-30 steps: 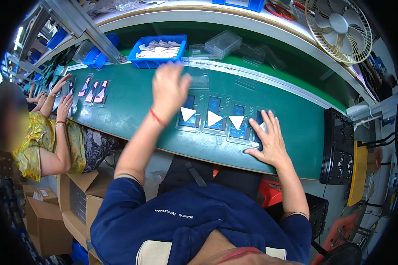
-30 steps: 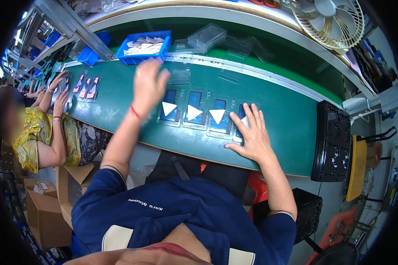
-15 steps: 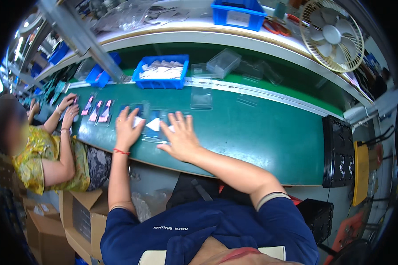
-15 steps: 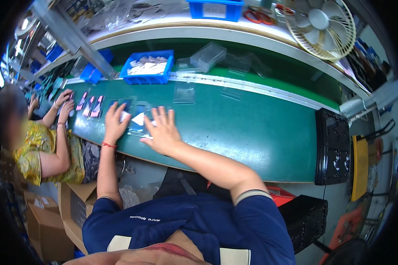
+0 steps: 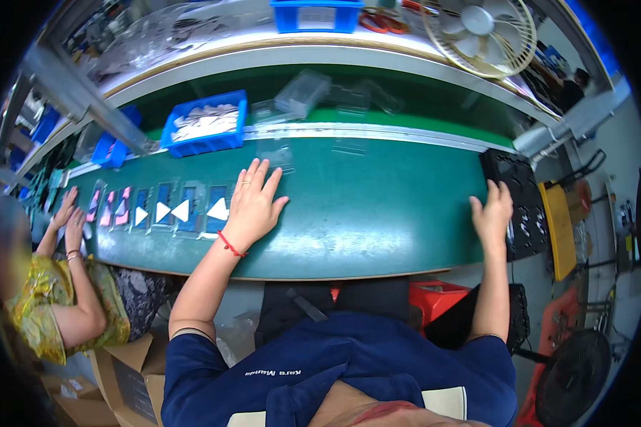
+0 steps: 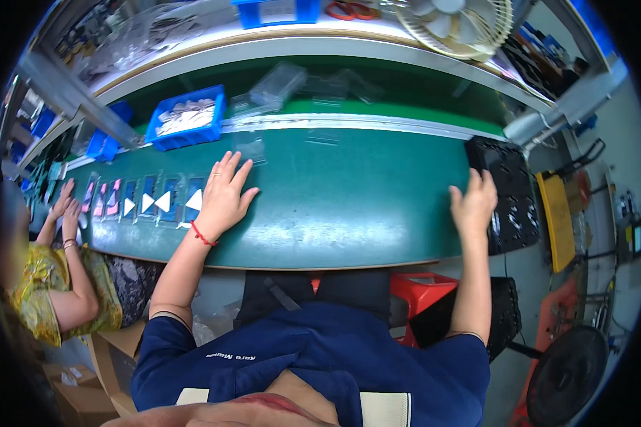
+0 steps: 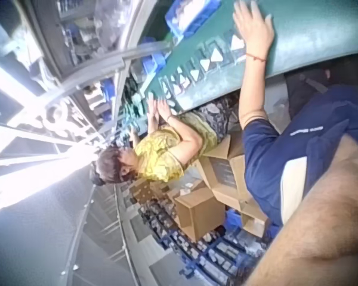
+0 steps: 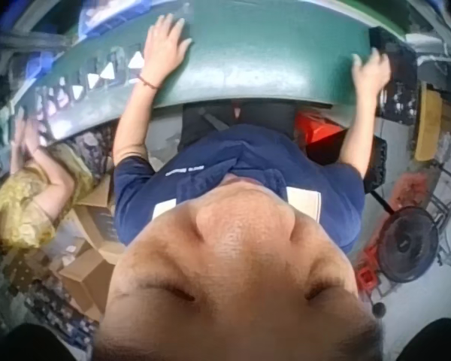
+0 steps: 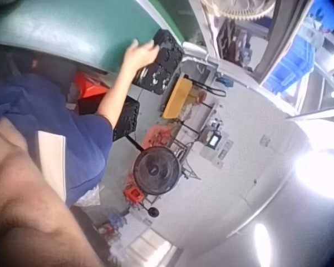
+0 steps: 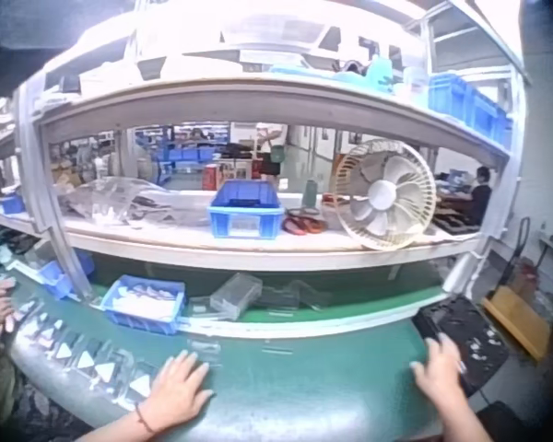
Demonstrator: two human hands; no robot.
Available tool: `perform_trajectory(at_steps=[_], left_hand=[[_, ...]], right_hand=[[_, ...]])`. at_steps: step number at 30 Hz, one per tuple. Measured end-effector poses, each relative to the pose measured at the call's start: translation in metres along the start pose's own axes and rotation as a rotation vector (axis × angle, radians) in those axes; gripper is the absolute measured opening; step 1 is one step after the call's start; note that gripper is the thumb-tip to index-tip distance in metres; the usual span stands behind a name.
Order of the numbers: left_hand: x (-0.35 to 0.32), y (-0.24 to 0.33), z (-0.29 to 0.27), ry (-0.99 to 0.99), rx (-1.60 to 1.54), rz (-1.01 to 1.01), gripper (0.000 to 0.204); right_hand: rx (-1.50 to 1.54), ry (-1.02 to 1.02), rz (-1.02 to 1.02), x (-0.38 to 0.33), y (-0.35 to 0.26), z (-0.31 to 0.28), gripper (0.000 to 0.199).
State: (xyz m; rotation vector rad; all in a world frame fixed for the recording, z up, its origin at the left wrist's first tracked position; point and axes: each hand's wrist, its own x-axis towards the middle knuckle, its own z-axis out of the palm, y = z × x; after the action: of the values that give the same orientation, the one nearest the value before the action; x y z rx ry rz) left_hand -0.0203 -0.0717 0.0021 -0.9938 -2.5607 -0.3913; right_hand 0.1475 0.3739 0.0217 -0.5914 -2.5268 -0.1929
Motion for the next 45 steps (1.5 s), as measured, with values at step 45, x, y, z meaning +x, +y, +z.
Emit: perform_trajectory(at_steps=[45], left_hand=[[0.015, 0.01, 0.033, 0.154, -0.189, -0.267, 0.053]], right_hand=[[-0.458, -0.483, 0.772, -0.178, 0.034, -0.091, 0.027]])
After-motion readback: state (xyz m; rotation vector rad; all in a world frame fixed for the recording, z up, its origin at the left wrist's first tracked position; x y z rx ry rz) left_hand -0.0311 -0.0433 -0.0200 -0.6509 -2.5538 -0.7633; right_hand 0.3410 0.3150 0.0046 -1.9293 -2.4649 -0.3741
